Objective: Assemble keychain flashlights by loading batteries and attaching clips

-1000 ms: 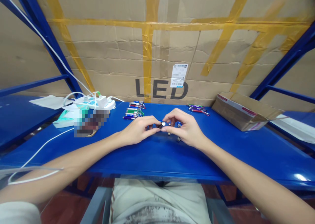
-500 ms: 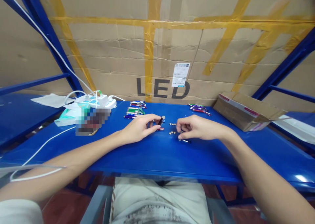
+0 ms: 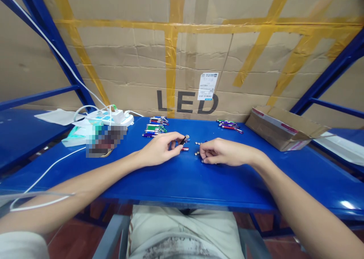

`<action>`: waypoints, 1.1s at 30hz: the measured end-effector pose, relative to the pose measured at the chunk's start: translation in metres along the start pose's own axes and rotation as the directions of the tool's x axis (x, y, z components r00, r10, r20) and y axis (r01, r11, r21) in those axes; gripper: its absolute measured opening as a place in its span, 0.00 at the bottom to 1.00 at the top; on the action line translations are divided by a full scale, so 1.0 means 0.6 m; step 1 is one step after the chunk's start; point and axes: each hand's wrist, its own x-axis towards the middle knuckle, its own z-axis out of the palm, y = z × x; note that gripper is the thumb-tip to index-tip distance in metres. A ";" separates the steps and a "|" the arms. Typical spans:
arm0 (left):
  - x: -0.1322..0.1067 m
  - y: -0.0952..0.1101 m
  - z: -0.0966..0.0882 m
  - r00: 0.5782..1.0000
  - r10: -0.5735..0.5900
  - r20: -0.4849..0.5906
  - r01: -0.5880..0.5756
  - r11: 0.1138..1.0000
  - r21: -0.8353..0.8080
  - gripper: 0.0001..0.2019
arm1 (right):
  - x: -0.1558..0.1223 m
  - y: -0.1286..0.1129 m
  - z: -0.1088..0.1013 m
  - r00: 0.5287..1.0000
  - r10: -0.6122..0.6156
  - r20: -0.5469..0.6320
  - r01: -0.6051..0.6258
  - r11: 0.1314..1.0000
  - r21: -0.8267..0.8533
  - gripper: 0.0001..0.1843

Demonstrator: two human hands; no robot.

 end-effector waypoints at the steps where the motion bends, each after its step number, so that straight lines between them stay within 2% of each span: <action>1: 0.000 0.000 0.000 1.000 -0.004 0.001 0.004 1.000 0.002 0.10 | 0.000 0.000 0.000 1.000 -0.016 -0.021 0.016 1.000 0.001 0.10; 5: 0.001 0.001 -0.002 1.000 -0.006 0.022 0.006 1.000 0.004 0.11 | 0.003 0.003 0.003 0.972 -0.062 -0.226 0.077 0.995 0.056 0.12; 8: 0.001 0.002 -0.003 0.999 0.002 0.049 -0.002 1.000 0.003 0.11 | 0.010 0.005 0.009 0.916 -0.004 -0.402 0.093 0.975 0.202 0.15; 11: 0.001 0.003 -0.003 0.998 0.017 0.068 -0.018 1.000 0.004 0.12 | 0.016 0.001 0.018 0.868 0.039 -0.495 0.138 0.938 0.317 0.16; 15: 0.000 0.002 -0.003 0.996 0.035 0.087 -0.035 0.999 0.000 0.12 | 0.020 -0.009 0.024 0.863 0.023 -0.504 0.180 0.919 0.350 0.16; 19: 0.000 0.000 -0.003 0.994 0.039 0.098 -0.040 0.999 0.003 0.13 | 0.019 -0.015 0.024 0.885 0.018 -0.466 0.146 0.939 0.313 0.16; 33: -0.001 -0.010 -0.004 0.992 0.058 0.108 -0.059 0.998 0.012 0.14 | 0.017 -0.014 0.022 0.885 0.006 -0.466 0.112 0.968 0.225 0.14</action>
